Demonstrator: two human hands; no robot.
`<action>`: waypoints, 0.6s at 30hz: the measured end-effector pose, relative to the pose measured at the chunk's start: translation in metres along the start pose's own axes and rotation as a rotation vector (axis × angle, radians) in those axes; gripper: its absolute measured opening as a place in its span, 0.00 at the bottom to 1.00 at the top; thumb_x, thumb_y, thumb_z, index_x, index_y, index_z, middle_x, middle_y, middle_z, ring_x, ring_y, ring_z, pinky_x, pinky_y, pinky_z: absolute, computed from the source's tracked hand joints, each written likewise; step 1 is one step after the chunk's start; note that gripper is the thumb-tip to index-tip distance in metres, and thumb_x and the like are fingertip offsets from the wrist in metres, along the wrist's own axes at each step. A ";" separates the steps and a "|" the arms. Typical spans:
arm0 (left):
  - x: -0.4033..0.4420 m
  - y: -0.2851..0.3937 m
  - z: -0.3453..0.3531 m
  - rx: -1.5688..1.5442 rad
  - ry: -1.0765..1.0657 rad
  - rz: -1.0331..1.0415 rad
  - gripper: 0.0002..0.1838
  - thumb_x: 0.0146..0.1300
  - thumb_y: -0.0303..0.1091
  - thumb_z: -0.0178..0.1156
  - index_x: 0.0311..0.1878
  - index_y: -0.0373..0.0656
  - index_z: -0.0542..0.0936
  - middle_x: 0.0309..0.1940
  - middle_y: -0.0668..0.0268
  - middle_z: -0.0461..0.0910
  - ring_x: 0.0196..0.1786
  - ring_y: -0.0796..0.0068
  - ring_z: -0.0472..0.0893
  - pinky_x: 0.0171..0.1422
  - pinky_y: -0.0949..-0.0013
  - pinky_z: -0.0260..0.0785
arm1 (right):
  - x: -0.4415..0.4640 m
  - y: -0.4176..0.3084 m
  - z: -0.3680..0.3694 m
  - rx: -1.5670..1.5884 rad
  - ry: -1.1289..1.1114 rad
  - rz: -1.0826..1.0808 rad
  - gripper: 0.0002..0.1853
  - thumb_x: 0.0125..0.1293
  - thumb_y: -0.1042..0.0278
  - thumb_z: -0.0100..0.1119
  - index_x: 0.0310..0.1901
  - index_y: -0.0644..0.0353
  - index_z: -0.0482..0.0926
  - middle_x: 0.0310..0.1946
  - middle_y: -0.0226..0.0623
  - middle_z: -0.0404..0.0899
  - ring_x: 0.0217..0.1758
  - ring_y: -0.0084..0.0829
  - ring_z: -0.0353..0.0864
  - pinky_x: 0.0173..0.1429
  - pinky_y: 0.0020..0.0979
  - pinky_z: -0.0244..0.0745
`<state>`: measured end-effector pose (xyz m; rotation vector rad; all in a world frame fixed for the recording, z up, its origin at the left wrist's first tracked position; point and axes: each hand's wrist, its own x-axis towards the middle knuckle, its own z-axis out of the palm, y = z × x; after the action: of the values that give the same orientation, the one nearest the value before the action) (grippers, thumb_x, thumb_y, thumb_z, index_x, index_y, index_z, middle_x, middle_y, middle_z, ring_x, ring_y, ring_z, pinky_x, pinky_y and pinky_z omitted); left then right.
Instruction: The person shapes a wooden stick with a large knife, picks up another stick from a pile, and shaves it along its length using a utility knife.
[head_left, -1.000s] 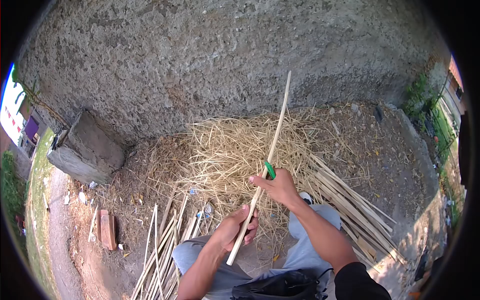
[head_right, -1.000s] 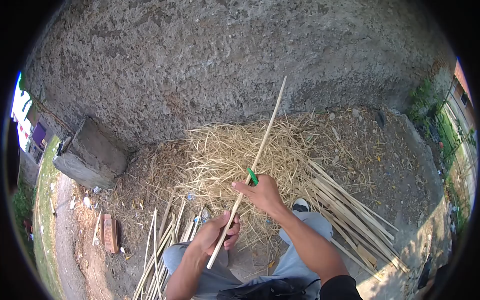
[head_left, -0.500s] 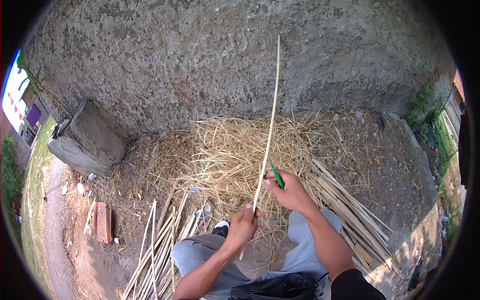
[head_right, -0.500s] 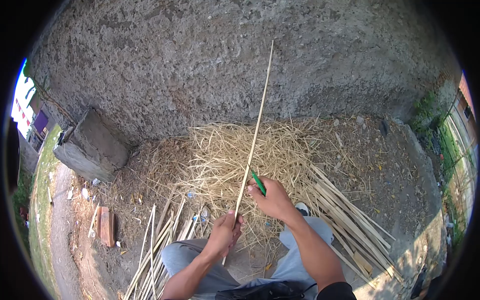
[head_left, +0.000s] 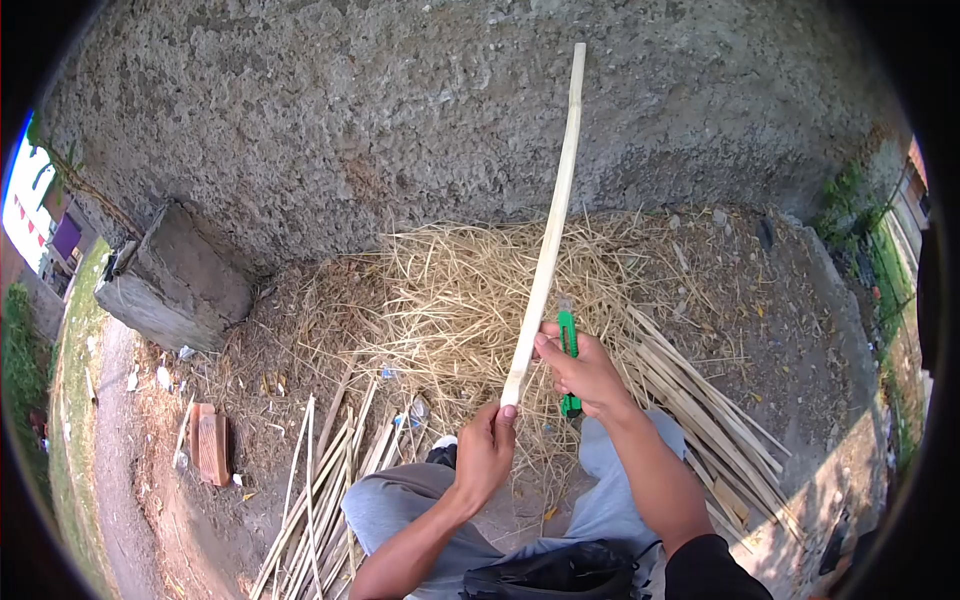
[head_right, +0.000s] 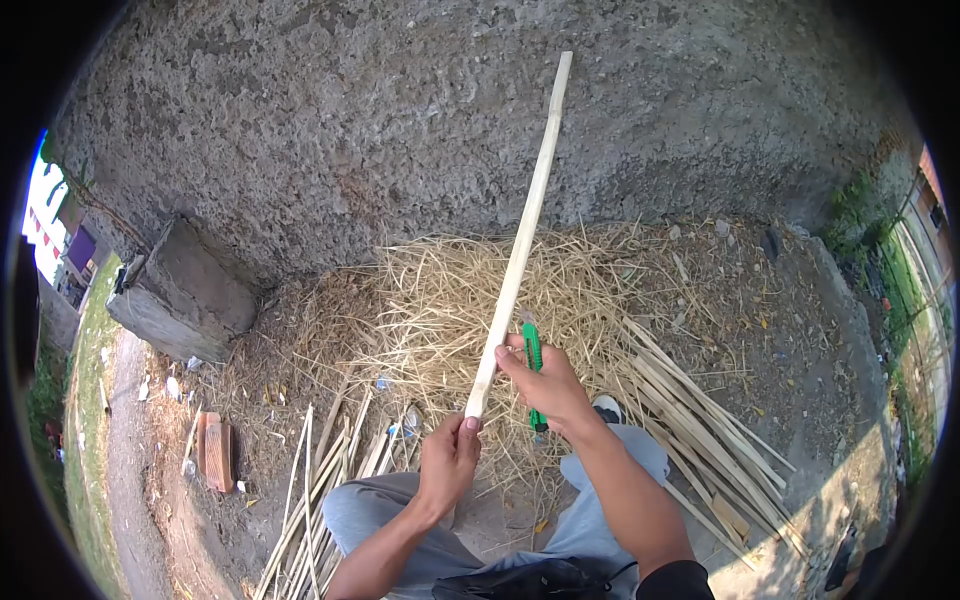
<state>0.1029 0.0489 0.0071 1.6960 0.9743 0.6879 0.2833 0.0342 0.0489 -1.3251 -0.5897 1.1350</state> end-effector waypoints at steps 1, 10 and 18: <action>-0.001 0.002 0.001 0.059 0.027 0.030 0.17 0.76 0.40 0.50 0.36 0.35 0.77 0.15 0.68 0.70 0.17 0.79 0.70 0.23 0.70 0.60 | 0.001 0.001 -0.002 0.012 0.007 0.008 0.13 0.69 0.61 0.64 0.43 0.65 0.81 0.24 0.27 0.77 0.18 0.12 0.63 0.21 0.20 0.58; 0.014 0.011 -0.015 0.469 -0.026 0.127 0.16 0.72 0.45 0.54 0.45 0.41 0.79 0.18 0.58 0.79 0.23 0.57 0.83 0.29 0.58 0.71 | 0.003 0.007 -0.011 -0.077 0.159 -0.123 0.11 0.65 0.62 0.68 0.36 0.63 0.81 0.21 0.22 0.72 0.18 0.11 0.60 0.21 0.22 0.53; 0.014 0.016 -0.015 0.549 -0.118 0.028 0.26 0.66 0.51 0.62 0.53 0.36 0.75 0.28 0.52 0.82 0.29 0.51 0.83 0.35 0.54 0.73 | -0.001 0.002 -0.011 0.013 0.030 -0.031 0.12 0.68 0.72 0.61 0.51 0.63 0.79 0.39 0.34 0.84 0.19 0.12 0.63 0.23 0.20 0.60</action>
<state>0.1025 0.0656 0.0264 2.2012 1.1217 0.3442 0.2920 0.0285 0.0447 -1.3157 -0.5784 1.0904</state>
